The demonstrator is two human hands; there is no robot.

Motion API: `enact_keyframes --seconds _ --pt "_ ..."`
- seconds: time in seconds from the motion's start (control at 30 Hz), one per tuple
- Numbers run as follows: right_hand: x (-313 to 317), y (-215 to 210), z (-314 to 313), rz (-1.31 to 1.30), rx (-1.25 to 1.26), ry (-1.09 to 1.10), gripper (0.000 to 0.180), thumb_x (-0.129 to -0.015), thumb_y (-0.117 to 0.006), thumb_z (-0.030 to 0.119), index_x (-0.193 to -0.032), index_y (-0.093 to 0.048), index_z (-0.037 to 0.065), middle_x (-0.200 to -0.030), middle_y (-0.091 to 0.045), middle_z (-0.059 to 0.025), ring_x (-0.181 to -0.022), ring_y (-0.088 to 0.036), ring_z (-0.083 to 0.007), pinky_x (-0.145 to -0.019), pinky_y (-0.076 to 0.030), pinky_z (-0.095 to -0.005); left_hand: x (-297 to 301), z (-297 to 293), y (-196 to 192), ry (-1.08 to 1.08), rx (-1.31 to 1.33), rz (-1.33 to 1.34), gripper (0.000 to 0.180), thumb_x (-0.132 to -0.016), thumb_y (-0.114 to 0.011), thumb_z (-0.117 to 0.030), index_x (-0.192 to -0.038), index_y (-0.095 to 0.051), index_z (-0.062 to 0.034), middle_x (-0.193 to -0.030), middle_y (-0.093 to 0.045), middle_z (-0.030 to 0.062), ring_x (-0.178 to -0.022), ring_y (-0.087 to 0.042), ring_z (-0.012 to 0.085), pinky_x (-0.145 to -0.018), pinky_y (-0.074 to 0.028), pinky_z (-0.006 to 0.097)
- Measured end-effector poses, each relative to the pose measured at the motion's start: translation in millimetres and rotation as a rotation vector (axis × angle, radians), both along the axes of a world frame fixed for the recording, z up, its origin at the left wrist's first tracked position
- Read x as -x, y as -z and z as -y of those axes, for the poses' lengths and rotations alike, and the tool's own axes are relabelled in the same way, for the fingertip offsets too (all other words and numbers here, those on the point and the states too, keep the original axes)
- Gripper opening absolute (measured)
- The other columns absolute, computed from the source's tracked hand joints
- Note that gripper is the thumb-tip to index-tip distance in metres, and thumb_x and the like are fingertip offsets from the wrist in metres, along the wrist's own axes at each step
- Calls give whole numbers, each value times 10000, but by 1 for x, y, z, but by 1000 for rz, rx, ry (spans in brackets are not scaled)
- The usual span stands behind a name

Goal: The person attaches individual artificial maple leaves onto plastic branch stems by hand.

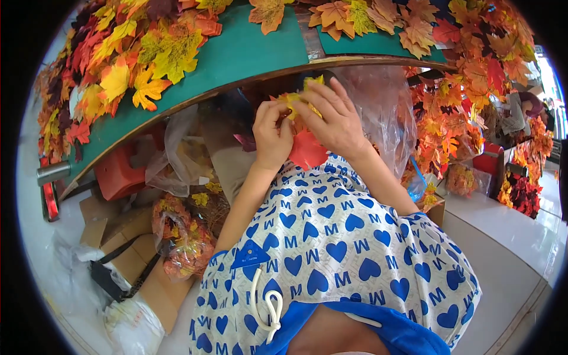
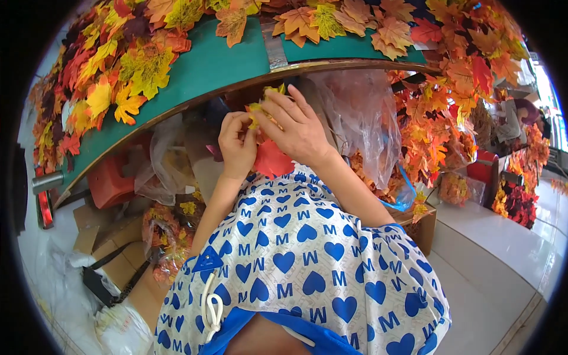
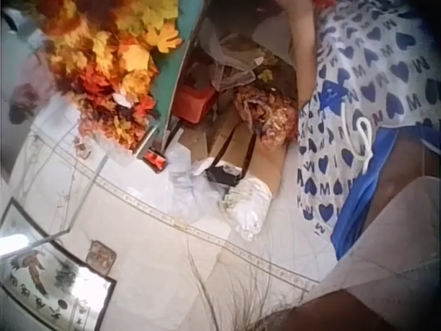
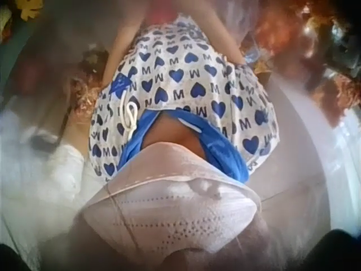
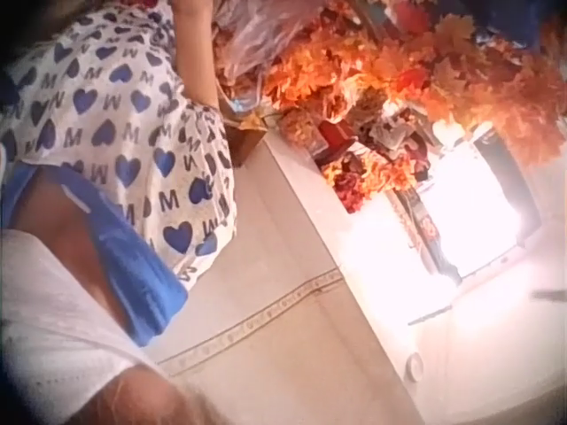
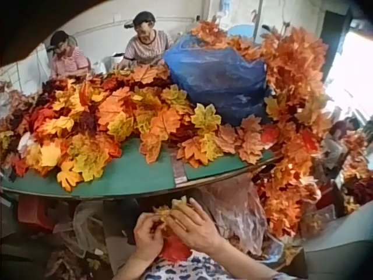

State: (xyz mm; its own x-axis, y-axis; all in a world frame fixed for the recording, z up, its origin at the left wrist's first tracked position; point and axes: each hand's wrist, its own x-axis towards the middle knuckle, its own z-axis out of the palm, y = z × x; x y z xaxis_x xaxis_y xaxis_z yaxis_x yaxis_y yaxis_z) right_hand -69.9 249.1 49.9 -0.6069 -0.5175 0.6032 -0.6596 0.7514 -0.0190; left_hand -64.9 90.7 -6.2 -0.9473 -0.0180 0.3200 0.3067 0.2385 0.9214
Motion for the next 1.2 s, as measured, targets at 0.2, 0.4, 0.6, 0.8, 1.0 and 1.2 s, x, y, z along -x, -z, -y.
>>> enact_keyframes --seconds 0.2,0.4,0.6,0.8,1.0,1.2 --pt "-22 29 -3 239 232 -37 317 -674 -630 27 -986 -653 80 -915 -599 -107 -888 -602 -248 -788 -504 -387 -5 -1 11 27 -215 143 182 -781 -567 119 -936 -574 24 -936 -531 64 -769 -582 118 -670 -490 227" --pt "-6 63 2 691 794 -132 211 -806 -527 48 -984 -638 39 -876 -609 -83 -710 -585 -156 -626 -472 -258 -8 -6 9 46 -450 330 158 -815 -539 111 -954 -554 36 -963 -518 53 -747 -588 107 -649 -502 207" --pt "5 45 26 1079 1586 64 207 -933 -493 150 -1058 -568 4 -821 -610 -7 -572 -461 -27 -513 -357 -156 -14 7 22 59 23 37 167 -774 -541 111 -897 -602 17 -891 -546 107 -755 -603 184 -654 -493 251" --pt "-12 48 35 1176 1220 -72 126 -916 -502 67 -896 -579 -30 -737 -591 -32 -606 -505 -53 -544 -410 -189 -15 46 -22 133 -425 465 227 -818 -522 70 -1016 -624 32 -944 -593 82 -904 -567 146 -801 -441 248" --pt "2 -24 69 777 644 -347 101 -807 -574 82 -873 -595 8 -788 -603 -185 -742 -592 -361 -642 -473 -400 -18 77 -74 284 -345 475 273 -873 -559 -34 -1138 -575 32 -956 -591 61 -949 -571 154 -832 -457 273" --pt "18 -81 104 759 351 -672 100 -775 -579 95 -758 -533 7 -739 -584 -172 -716 -581 -363 -624 -453 -446 -37 116 -95 259 -733 282 265 -880 -554 -59 -1125 -586 38 -1077 -604 91 -943 -575 155 -804 -453 270"
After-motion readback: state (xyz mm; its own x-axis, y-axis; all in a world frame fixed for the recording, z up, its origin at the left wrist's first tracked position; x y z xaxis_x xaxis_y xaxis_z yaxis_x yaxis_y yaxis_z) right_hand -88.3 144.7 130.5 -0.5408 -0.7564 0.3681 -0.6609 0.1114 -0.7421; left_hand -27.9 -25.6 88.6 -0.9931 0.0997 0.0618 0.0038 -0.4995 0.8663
